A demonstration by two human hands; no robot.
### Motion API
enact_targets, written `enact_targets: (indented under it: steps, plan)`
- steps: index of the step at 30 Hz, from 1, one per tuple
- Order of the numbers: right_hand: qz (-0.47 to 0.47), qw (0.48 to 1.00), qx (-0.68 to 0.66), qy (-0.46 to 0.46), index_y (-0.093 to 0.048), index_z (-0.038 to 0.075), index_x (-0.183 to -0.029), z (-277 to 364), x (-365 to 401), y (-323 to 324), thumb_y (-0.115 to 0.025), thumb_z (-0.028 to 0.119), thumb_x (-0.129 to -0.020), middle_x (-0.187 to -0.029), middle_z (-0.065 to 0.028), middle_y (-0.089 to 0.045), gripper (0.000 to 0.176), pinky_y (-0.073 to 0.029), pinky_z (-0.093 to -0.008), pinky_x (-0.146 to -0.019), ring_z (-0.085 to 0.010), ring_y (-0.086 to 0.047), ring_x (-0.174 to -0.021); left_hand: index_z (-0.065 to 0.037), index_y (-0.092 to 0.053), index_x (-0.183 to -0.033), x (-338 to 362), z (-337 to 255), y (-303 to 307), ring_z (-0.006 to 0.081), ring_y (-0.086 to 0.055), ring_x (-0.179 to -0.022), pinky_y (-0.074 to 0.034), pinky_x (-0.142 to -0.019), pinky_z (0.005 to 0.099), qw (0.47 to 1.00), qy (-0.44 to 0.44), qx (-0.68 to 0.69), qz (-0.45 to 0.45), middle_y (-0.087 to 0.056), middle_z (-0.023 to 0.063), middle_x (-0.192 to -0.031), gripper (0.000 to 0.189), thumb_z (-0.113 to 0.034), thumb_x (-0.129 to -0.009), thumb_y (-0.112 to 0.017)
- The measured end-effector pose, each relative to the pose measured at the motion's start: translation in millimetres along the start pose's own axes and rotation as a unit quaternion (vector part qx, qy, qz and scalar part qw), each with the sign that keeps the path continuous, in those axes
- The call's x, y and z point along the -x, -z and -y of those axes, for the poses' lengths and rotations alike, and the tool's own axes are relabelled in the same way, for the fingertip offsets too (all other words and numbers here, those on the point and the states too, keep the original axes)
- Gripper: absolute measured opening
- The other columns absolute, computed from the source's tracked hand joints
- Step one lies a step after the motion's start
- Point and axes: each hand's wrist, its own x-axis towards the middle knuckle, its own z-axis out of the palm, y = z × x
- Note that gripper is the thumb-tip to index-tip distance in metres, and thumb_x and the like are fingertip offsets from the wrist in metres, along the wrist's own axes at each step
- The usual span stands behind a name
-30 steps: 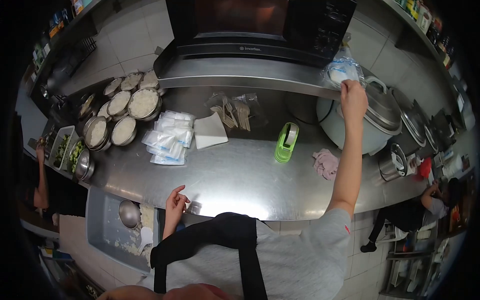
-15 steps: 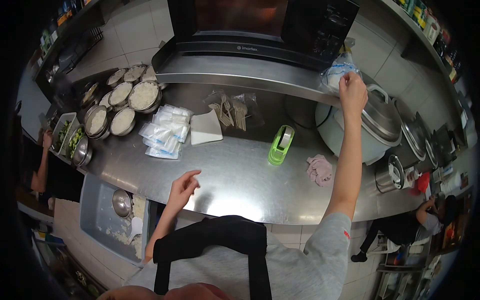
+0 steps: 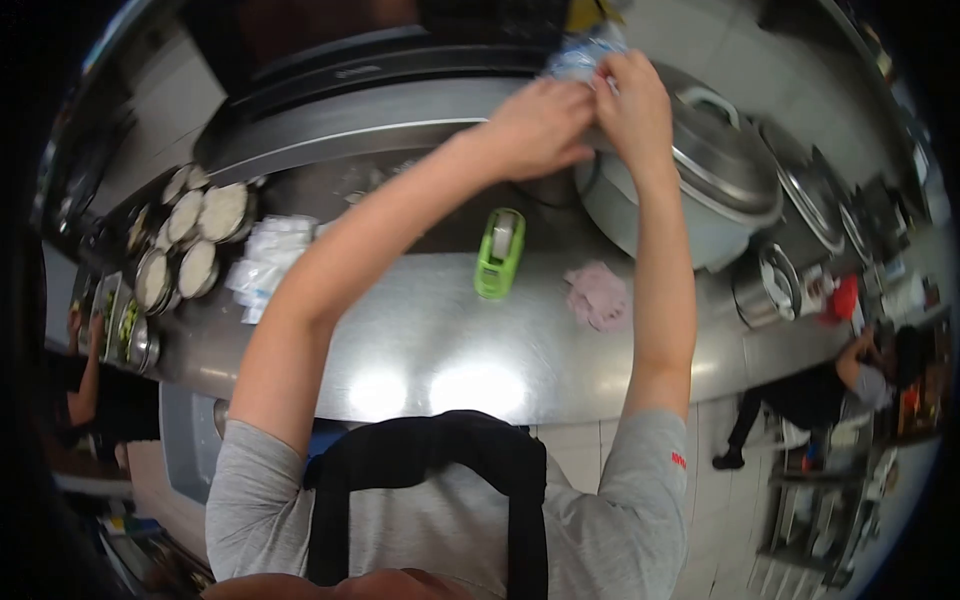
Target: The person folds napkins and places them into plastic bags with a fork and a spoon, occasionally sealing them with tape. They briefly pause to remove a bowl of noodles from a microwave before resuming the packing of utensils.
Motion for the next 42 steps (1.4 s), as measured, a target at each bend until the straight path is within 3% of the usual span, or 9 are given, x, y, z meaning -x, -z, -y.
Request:
enact_targets:
  steps: [6,9,12,15,16,19,30,34,42]
  plan:
    - [0.021,0.941,-0.321,-0.101,-0.049,-0.003,-0.075,61,40,67,-0.054,0.009,-0.074,-0.084,-0.0126,-0.055,0.013,-0.043,-0.0330,-0.071,-0.0212,-0.052,-0.077,-0.004,-0.057,-0.104,-13,10,-22,0.0228,-0.056,-0.097,-0.041,-0.085,0.0353,0.994,0.063,0.064,0.058,-0.060,0.0097,-0.099,0.043,-0.041,-0.083,-0.050]
    - [-0.188,0.828,-0.508,-0.144,-0.041,-0.002,-0.074,102,97,82,-0.052,0.021,-0.078,-0.077,-0.0173,-0.052,0.025,-0.043,-0.0320,-0.063,-0.0211,-0.051,-0.065,-0.007,-0.061,-0.093,-9,7,-7,0.0266,-0.056,-0.095,-0.043,-0.081,0.0377,0.988,0.092,0.125,0.009,-0.060,0.0109,-0.097,0.031,-0.034,-0.080,-0.055]
    - [0.048,0.827,-0.519,-0.212,-0.040,0.002,-0.074,95,151,69,-0.055,0.027,-0.082,-0.076,-0.0100,-0.048,0.030,-0.037,-0.0278,-0.063,-0.0161,-0.044,-0.065,-0.004,-0.056,-0.101,24,-6,19,0.0314,-0.050,-0.101,-0.040,-0.086,0.0406,0.961,0.020,0.241,-0.134,-0.055,0.0110,-0.107,0.033,-0.028,-0.078,-0.058]
    - [0.215,0.822,-0.451,-0.274,-0.044,0.003,-0.076,95,190,21,-0.051,0.017,-0.085,-0.073,-0.0024,-0.047,0.017,-0.031,-0.0204,-0.060,-0.0079,-0.037,-0.066,-0.004,-0.045,-0.124,115,-58,40,0.0266,-0.043,-0.116,-0.036,-0.094,0.0386,0.828,0.151,0.539,-0.042,-0.047,0.0145,-0.123,0.050,-0.036,-0.085,-0.053]
    - [0.217,0.828,-0.448,-0.258,-0.046,0.004,-0.076,98,205,3,-0.050,0.015,-0.086,-0.070,-0.0014,-0.050,0.015,-0.029,-0.0192,-0.055,-0.0057,-0.034,-0.060,-0.004,-0.029,-0.135,148,-89,40,0.0244,-0.036,-0.122,-0.034,-0.095,0.0370,0.611,0.243,0.753,0.020,-0.039,0.0168,-0.131,0.067,-0.037,-0.083,-0.057]
    - [0.324,0.795,-0.458,-0.232,-0.045,0.002,-0.076,105,224,-21,-0.050,0.012,-0.085,-0.066,-0.0011,-0.045,0.014,-0.031,-0.0208,-0.054,-0.0072,-0.037,-0.059,-0.001,-0.029,-0.134,222,-141,52,0.0228,-0.052,-0.106,-0.041,-0.086,0.0307,0.576,0.393,0.691,0.190,-0.054,0.0151,-0.115,0.076,-0.028,-0.075,-0.068]
    - [0.416,0.893,0.169,-0.039,-0.058,0.002,-0.078,-13,257,-76,-0.058,0.003,-0.071,-0.075,-0.0115,-0.057,0.007,-0.044,-0.0377,-0.064,-0.0303,-0.056,-0.071,-0.006,-0.059,-0.103,361,-129,169,0.0115,-0.055,-0.076,-0.045,-0.069,0.0274,0.562,0.693,0.409,-0.191,-0.061,0.0032,-0.086,0.025,-0.024,-0.086,-0.056]
    - [0.438,0.863,0.229,-0.105,-0.063,0.005,-0.078,-25,293,-86,-0.051,0.028,-0.085,-0.091,-0.0092,-0.057,0.026,-0.037,-0.0425,-0.080,-0.0264,-0.055,-0.088,-0.005,-0.057,-0.102,417,-126,259,0.0157,-0.059,-0.090,-0.049,-0.077,0.0322,0.286,0.711,0.423,-0.483,-0.061,0.0058,-0.094,0.025,-0.019,-0.082,-0.062]
    - [0.282,0.913,0.262,-0.135,-0.060,0.000,-0.083,10,248,-64,-0.058,0.019,-0.083,-0.086,-0.0142,-0.059,0.019,-0.043,-0.0396,-0.070,-0.0295,-0.057,-0.079,-0.005,-0.056,-0.104,452,-128,311,0.0161,-0.059,-0.092,-0.047,-0.084,0.0324,0.372,0.641,0.404,-0.536,-0.062,0.0060,-0.099,0.025,-0.017,-0.083,-0.062]
